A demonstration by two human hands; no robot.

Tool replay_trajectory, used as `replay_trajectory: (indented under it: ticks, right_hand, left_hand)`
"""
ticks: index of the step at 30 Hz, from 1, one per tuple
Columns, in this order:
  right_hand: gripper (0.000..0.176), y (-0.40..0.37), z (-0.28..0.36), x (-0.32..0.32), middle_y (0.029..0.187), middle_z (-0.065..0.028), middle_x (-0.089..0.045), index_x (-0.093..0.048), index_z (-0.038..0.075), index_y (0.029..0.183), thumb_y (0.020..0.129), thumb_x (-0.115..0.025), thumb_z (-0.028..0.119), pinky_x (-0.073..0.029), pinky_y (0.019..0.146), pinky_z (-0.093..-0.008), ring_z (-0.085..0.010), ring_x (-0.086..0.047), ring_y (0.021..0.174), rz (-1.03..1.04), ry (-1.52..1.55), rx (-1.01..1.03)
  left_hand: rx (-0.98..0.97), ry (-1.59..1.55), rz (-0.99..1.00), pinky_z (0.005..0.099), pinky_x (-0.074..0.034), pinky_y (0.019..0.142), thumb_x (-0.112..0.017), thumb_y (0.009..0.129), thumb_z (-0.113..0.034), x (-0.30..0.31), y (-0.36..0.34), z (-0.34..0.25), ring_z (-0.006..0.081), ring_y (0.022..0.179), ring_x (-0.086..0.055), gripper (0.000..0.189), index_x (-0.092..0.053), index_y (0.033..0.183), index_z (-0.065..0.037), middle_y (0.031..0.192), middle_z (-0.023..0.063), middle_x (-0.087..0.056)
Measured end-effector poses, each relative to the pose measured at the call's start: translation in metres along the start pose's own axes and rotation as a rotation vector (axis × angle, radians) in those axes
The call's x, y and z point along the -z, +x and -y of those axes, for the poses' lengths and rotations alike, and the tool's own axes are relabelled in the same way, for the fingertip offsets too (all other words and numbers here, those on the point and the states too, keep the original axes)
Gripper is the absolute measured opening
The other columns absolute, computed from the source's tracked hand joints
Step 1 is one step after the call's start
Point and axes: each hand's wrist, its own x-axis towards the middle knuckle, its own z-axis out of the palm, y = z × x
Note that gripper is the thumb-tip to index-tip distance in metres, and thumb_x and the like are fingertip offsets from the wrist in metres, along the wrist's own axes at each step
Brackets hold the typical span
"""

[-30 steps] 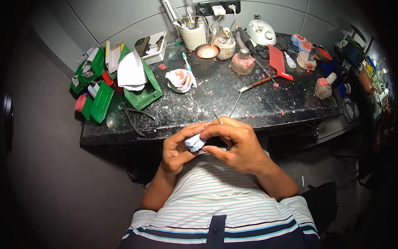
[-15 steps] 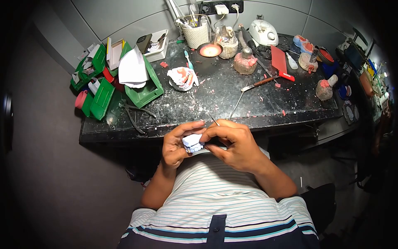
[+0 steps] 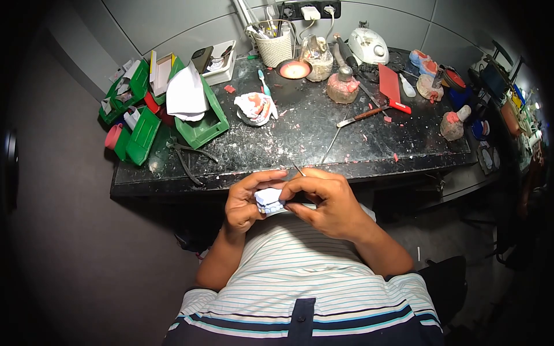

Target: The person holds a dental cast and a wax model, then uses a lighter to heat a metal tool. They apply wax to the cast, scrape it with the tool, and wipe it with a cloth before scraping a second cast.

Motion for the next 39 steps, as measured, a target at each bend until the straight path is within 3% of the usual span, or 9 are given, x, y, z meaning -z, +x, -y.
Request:
replay_trajectory:
  ticks: [10,12,22,24,26,27,28,31,39]
  right_hand:
    - [0.028,-0.001,0.002,-0.001,0.080,-0.0010,-0.063,-0.074,0.007,0.096,0.072,-0.085,-0.003,-0.038,0.054,-0.0271,-0.0096,-0.047,0.061,0.015,-0.006,-0.022]
    - [0.028,-0.001,0.002,-0.001,0.080,-0.0010,-0.063,-0.074,0.008,0.096,0.072,-0.085,-0.004,-0.038,0.054,-0.0272,-0.0098,-0.047,0.061,0.014,-0.006,-0.015]
    - [0.027,-0.001,-0.001,-0.001,0.079,-0.0007,-0.062,-0.075,0.008,0.097,0.074,-0.085,-0.001,-0.037,0.053,-0.0271,-0.0090,-0.046,0.060,0.002,-0.009,-0.018]
    - [0.027,0.000,-0.001,-0.001,0.079,-0.0008,-0.062,-0.076,0.008,0.099,0.075,-0.085,0.000,-0.036,0.053,-0.0268,-0.0084,-0.045,0.060,-0.015,0.010,-0.019]
    - [0.026,0.002,0.003,0.000,0.079,-0.0014,-0.063,-0.077,0.008,0.105,0.080,-0.084,0.004,-0.035,0.052,-0.0259,-0.0070,-0.044,0.059,-0.109,-0.057,-0.021]
    - [0.026,0.002,-0.002,-0.001,0.081,-0.0025,-0.066,-0.078,0.006,0.110,0.084,-0.082,0.007,-0.033,0.052,-0.0250,-0.0066,-0.043,0.058,-0.144,-0.079,0.006]
    - [0.026,0.002,-0.003,-0.002,0.081,-0.0025,-0.066,-0.078,0.006,0.110,0.084,-0.082,0.007,-0.033,0.052,-0.0250,-0.0066,-0.043,0.058,-0.145,-0.079,0.006]
    - [0.026,0.002,-0.005,-0.001,0.083,-0.0037,-0.068,-0.078,0.002,0.109,0.084,-0.082,0.008,-0.033,0.052,-0.0243,-0.0059,-0.043,0.059,-0.214,-0.003,-0.016]
    - [0.024,0.001,-0.005,0.000,0.084,-0.0033,-0.068,-0.078,0.001,0.106,0.085,-0.082,0.009,-0.032,0.051,-0.0237,-0.0051,-0.043,0.058,-0.211,0.019,-0.005]
  left_hand:
    - [-0.011,0.020,0.039,0.0296,-0.049,0.104,-0.048,0.054,0.004,-0.002,0.002,-0.003,0.0263,0.120,-0.067,0.089,-0.050,0.143,0.010,0.126,0.0274,-0.068]
    - [-0.021,0.007,-0.025,0.0286,-0.052,0.097,-0.049,0.059,0.005,-0.008,0.002,-0.007,0.0244,0.112,-0.070,0.080,-0.052,0.139,0.015,0.121,0.0270,-0.070]
    - [-0.020,0.041,0.027,0.0298,-0.049,0.104,-0.050,0.056,0.004,-0.002,0.003,-0.003,0.0259,0.122,-0.065,0.088,-0.051,0.143,0.010,0.128,0.0246,-0.068]
    - [-0.057,0.045,-0.027,0.0278,-0.051,0.098,-0.051,0.061,0.002,-0.007,0.004,-0.004,0.0210,0.115,-0.067,0.083,-0.051,0.143,0.009,0.126,0.0220,-0.068]
    - [-0.025,0.005,-0.091,0.0276,-0.055,0.078,-0.054,0.070,-0.002,-0.009,0.005,-0.007,0.0205,0.096,-0.067,0.073,-0.049,0.141,0.015,0.122,0.0251,-0.066]
    - [-0.021,-0.053,-0.079,0.0275,-0.051,0.063,-0.053,0.087,-0.006,-0.015,0.006,-0.008,0.0177,0.078,-0.063,0.066,-0.039,0.148,0.013,0.116,0.0235,-0.065]
    - [-0.021,-0.053,-0.079,0.0275,-0.051,0.063,-0.053,0.087,-0.006,-0.020,0.006,-0.014,0.0177,0.078,-0.063,0.066,-0.039,0.148,0.013,0.116,0.0235,-0.065]
    - [0.049,-0.040,-0.063,0.0271,-0.048,0.051,-0.043,0.106,-0.015,-0.028,0.005,-0.020,0.0168,0.058,-0.060,0.058,-0.024,0.156,0.008,0.117,0.0252,-0.062]
    - [0.093,-0.187,-0.063,0.0291,-0.049,0.046,-0.041,0.107,-0.018,-0.029,0.005,-0.017,0.0193,0.052,-0.060,0.055,-0.026,0.153,0.009,0.117,0.0291,-0.062]
